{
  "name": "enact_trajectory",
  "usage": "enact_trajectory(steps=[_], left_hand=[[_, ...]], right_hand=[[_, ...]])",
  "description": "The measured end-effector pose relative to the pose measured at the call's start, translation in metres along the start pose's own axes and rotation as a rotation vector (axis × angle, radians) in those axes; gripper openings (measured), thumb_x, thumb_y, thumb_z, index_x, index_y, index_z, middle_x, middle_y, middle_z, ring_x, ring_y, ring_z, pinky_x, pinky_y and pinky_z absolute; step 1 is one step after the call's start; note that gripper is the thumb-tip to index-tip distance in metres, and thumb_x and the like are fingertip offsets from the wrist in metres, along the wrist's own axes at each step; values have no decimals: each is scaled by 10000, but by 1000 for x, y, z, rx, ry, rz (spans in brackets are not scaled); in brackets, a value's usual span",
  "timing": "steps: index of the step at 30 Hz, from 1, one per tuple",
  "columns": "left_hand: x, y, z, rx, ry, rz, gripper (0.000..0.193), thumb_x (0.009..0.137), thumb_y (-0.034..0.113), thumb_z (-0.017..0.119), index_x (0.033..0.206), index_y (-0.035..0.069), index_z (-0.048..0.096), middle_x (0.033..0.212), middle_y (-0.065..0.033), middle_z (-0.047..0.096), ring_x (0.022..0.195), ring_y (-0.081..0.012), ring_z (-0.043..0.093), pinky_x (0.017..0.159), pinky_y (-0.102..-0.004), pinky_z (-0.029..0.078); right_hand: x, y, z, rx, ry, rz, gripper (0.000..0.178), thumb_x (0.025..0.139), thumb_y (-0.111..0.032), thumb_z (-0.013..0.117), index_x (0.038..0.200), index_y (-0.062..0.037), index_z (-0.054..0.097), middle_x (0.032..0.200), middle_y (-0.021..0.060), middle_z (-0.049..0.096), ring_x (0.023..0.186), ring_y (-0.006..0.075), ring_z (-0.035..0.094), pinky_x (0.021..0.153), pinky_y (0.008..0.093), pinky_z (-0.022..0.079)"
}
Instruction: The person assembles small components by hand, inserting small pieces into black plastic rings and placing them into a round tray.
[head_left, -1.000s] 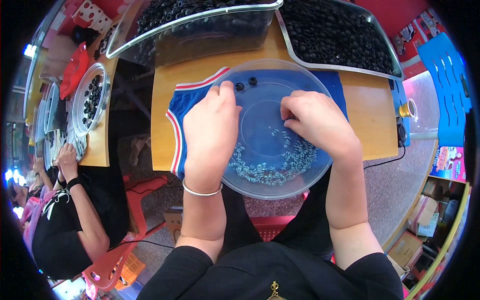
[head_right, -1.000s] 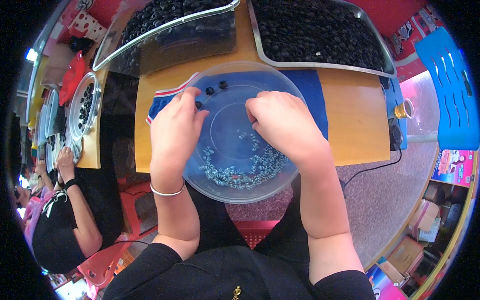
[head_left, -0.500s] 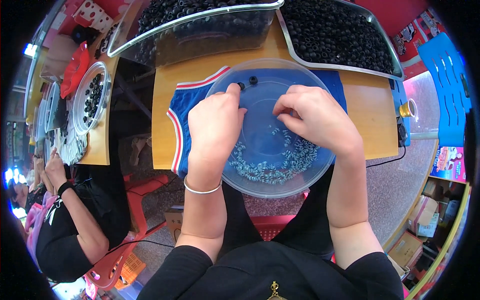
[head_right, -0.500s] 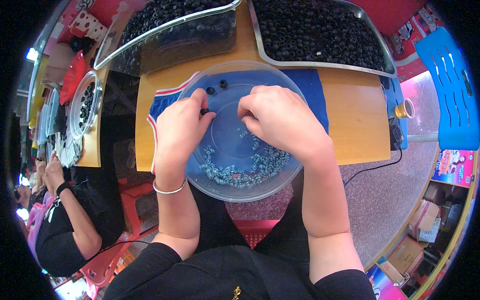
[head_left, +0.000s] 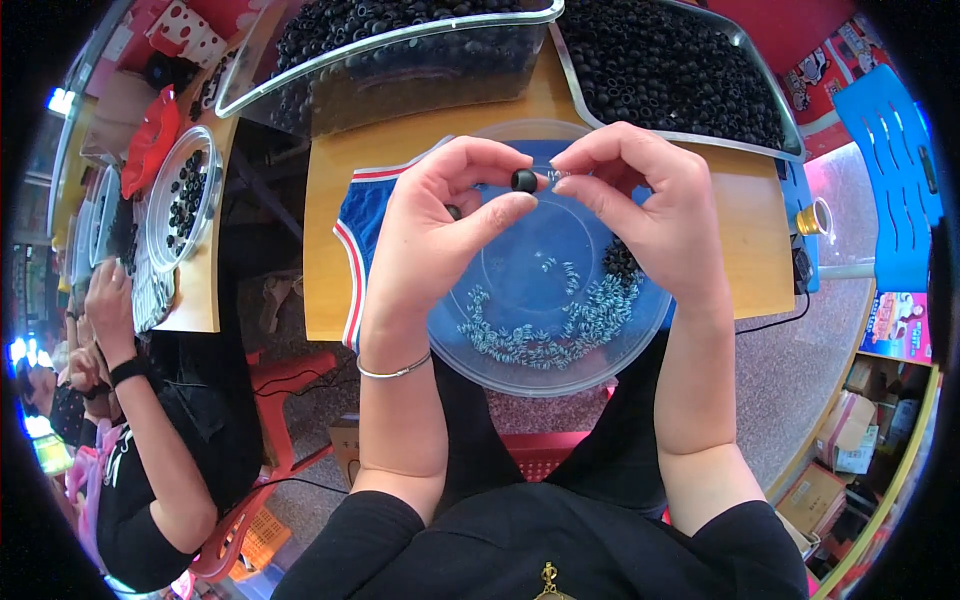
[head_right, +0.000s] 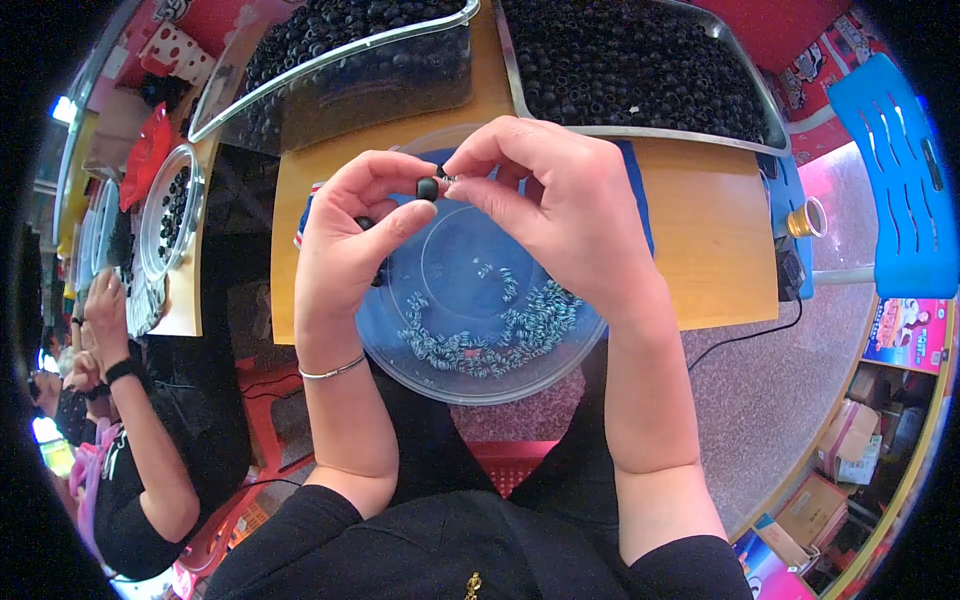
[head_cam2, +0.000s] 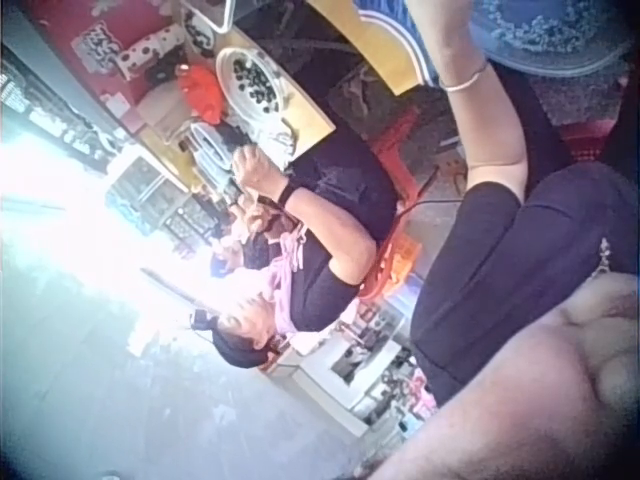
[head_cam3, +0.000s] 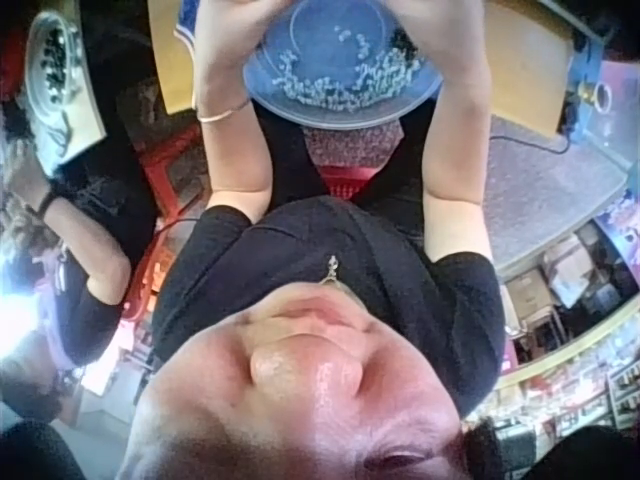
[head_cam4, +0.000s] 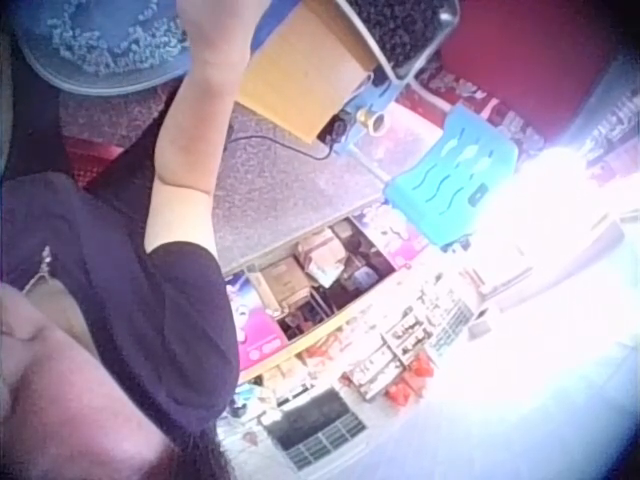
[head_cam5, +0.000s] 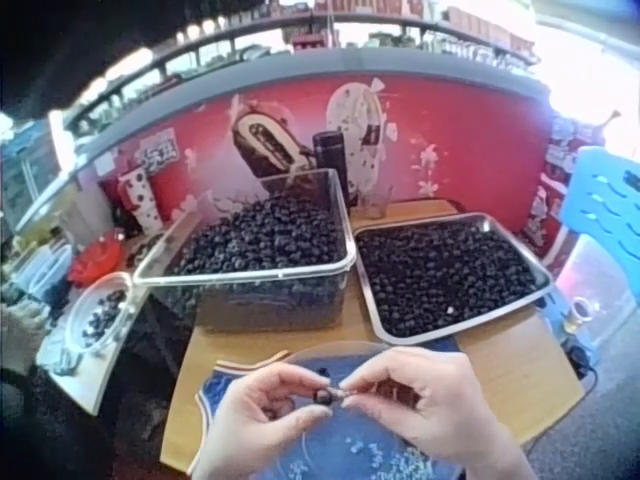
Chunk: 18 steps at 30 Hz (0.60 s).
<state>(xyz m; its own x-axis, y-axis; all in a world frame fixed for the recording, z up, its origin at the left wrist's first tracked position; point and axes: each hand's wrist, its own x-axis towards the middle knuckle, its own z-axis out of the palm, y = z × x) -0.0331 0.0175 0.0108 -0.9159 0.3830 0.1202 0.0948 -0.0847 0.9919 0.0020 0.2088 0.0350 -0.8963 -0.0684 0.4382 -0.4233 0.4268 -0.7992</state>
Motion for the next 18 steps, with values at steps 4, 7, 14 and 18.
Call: enact_trajectory(steps=[4,7,14,18], left_hand=[[0,-3,-5,-129,-74,-3,281,736,70,826,949,39,646,882,10,688,575,38,395,525,-124,315],[0,-2,-4,-217,-72,-15,298,707,69,852,915,45,639,813,39,656,562,38,382,516,-128,302],[1,-8,-7,-141,-106,15,313,680,67,873,875,55,628,686,89,537,555,33,376,500,-140,278],[0,-6,-6,-227,-120,-11,302,690,64,865,874,50,626,735,55,602,562,29,401,517,-139,307]], right_hand=[[-1,-4,-5,45,-36,-14,132,793,33,731,913,-10,698,873,45,668,740,78,620,640,188,490],[-1,-3,-4,40,-84,-34,155,769,34,750,912,-8,705,860,48,663,743,82,622,631,187,489],[0,0,1,36,-70,-105,126,752,-16,755,860,-70,720,778,16,654,647,83,581,524,207,413],[1,-2,2,9,-74,-129,113,747,-28,764,839,-80,725,783,13,659,653,100,593,515,215,412]])
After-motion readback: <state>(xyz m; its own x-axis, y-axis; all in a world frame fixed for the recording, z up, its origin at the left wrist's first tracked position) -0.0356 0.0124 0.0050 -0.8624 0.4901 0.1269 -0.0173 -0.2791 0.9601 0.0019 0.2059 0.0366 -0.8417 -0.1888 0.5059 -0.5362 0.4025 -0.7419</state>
